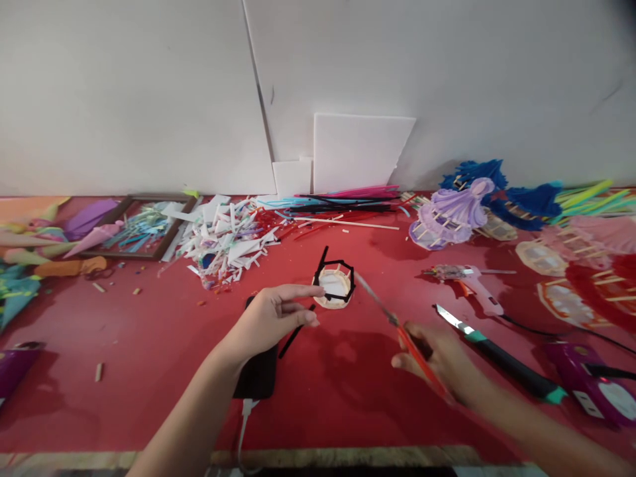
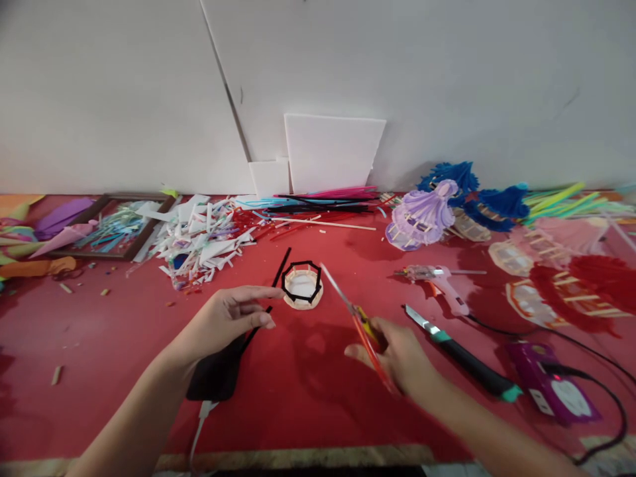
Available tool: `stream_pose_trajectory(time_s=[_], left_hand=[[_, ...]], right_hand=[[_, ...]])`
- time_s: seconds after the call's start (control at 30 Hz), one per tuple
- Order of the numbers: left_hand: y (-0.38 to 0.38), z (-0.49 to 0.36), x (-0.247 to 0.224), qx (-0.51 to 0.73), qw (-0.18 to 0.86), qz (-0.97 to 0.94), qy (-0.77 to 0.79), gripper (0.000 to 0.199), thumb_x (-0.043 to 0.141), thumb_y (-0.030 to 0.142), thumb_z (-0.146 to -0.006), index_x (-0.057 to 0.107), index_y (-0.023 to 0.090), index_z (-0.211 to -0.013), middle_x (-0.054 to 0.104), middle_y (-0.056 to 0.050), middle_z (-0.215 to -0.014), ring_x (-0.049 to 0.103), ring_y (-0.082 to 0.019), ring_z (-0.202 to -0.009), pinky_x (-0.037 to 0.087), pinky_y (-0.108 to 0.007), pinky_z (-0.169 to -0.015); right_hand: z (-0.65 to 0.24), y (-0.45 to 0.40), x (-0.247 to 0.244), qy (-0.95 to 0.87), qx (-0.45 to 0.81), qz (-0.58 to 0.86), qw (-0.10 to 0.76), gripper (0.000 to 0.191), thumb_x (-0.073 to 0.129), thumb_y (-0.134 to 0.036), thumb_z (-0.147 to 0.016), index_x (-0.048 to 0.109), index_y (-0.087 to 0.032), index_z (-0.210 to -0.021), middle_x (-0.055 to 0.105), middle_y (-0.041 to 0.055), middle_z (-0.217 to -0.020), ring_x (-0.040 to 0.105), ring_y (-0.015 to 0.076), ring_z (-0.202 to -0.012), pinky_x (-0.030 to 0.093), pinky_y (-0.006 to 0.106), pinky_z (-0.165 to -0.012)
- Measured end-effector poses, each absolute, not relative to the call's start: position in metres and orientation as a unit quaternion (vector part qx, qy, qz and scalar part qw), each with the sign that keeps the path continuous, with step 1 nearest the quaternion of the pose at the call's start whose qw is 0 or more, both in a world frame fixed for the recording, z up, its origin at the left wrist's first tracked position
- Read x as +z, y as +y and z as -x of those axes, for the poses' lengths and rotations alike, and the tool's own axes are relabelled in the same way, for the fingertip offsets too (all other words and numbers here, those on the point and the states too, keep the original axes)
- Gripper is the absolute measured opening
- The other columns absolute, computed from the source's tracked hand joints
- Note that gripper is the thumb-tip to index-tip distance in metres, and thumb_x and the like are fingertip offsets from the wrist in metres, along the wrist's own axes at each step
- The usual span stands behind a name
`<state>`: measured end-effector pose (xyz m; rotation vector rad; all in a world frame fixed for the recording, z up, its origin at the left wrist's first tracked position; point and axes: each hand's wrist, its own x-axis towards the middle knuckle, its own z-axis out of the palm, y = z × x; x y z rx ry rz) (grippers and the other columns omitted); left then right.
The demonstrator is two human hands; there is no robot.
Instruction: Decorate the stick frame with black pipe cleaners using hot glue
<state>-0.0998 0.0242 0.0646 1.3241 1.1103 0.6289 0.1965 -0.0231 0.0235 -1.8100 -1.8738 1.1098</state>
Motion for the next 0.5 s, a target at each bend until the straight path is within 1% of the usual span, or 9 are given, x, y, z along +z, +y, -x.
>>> stream_pose_trajectory(time_s=[0.1, 0.13, 0.2, 0.23, 0.3, 0.37, 0.43, 0.5], left_hand=[[0.025, 0.099, 0.065, 0.264, 0.611, -0.578, 0.471, 0.032, 0.071, 0.024, -0.078, 0.072, 0.02, -0.11, 0.076, -0.007, -0.106, 0.074, -0.016, -0.08, 0.056, -0.025, -0.077], [0.025, 0.097, 0.065, 0.26, 0.613, -0.581, 0.467, 0.031, 0.071, 0.024, -0.077, 0.073, 0.02, -0.108, 0.077, -0.007, -0.103, 0.074, -0.016, -0.079, 0.056, -0.025, -0.077], [0.025, 0.094, 0.066, 0.254, 0.615, -0.586, 0.463, 0.028, 0.071, 0.023, -0.077, 0.074, 0.02, -0.105, 0.078, -0.005, -0.093, 0.073, -0.015, -0.077, 0.055, -0.023, -0.075], [0.025, 0.092, 0.066, 0.251, 0.615, -0.588, 0.462, 0.027, 0.07, 0.022, -0.078, 0.075, 0.02, -0.105, 0.078, -0.004, -0.087, 0.073, -0.015, -0.077, 0.055, -0.022, -0.075], [0.026, 0.088, 0.066, 0.247, 0.616, -0.591, 0.459, 0.026, 0.069, 0.021, -0.079, 0.075, 0.02, -0.104, 0.078, -0.003, -0.079, 0.073, -0.014, -0.076, 0.054, -0.021, -0.075], [0.026, 0.085, 0.066, 0.241, 0.62, -0.594, 0.453, 0.022, 0.068, 0.02, -0.079, 0.076, 0.02, -0.1, 0.078, -0.003, -0.079, 0.073, -0.014, -0.075, 0.054, -0.021, -0.074], [0.026, 0.081, 0.065, 0.236, 0.625, -0.597, 0.443, 0.019, 0.068, 0.02, -0.079, 0.077, 0.019, -0.096, 0.078, -0.003, -0.081, 0.073, -0.014, -0.075, 0.055, -0.022, -0.073], [0.025, 0.077, 0.064, 0.23, 0.634, -0.601, 0.43, 0.017, 0.069, 0.021, -0.079, 0.077, 0.02, -0.093, 0.078, -0.003, -0.082, 0.072, -0.015, -0.076, 0.055, -0.023, -0.073]], right_hand=[[-0.207, -0.012, 0.013, -0.67, 0.247, 0.685, 0.143, 0.033, 0.059, -0.054, -0.077, 0.055, -0.021, -0.072, 0.057, -0.0002, -0.059, 0.053, 0.0158, -0.053, 0.043, 0.028, -0.05], [-0.21, -0.008, 0.01, -0.675, 0.21, 0.695, 0.133, 0.03, 0.059, -0.051, -0.078, 0.059, -0.021, -0.077, 0.062, 0.0019, -0.062, 0.056, 0.0178, -0.054, 0.045, 0.029, -0.052], [-0.215, -0.002, 0.005, -0.681, 0.171, 0.701, 0.123, 0.027, 0.058, -0.044, -0.079, 0.063, -0.019, -0.087, 0.068, 0.0073, -0.072, 0.063, 0.023, -0.062, 0.05, 0.034, -0.058], [-0.216, -0.001, 0.004, -0.685, 0.16, 0.7, 0.124, 0.027, 0.057, -0.041, -0.079, 0.064, -0.017, -0.091, 0.07, 0.0104, -0.078, 0.065, 0.0261, -0.068, 0.051, 0.037, -0.062], [-0.213, -0.001, 0.006, -0.697, 0.134, 0.694, 0.122, 0.026, 0.055, -0.035, -0.08, 0.065, -0.015, -0.093, 0.07, 0.0154, -0.085, 0.067, 0.0322, -0.078, 0.053, 0.044, -0.07], [-0.205, -0.003, 0.016, -0.709, 0.106, 0.685, 0.127, 0.024, 0.052, -0.032, -0.083, 0.066, -0.015, -0.092, 0.069, 0.0176, -0.092, 0.066, 0.0359, -0.09, 0.052, 0.051, -0.079], [-0.19, -0.005, 0.034, -0.731, 0.062, 0.66, 0.165, 0.022, 0.05, -0.03, -0.087, 0.066, -0.018, -0.096, 0.067, 0.0163, -0.104, 0.063, 0.0346, -0.103, 0.049, 0.051, -0.089], [-0.173, -0.005, 0.055, -0.777, -0.028, 0.557, 0.293, 0.023, 0.048, -0.022, -0.09, 0.064, -0.021, -0.107, 0.066, 0.0135, -0.114, 0.062, 0.028, -0.109, 0.051, 0.044, -0.092]])
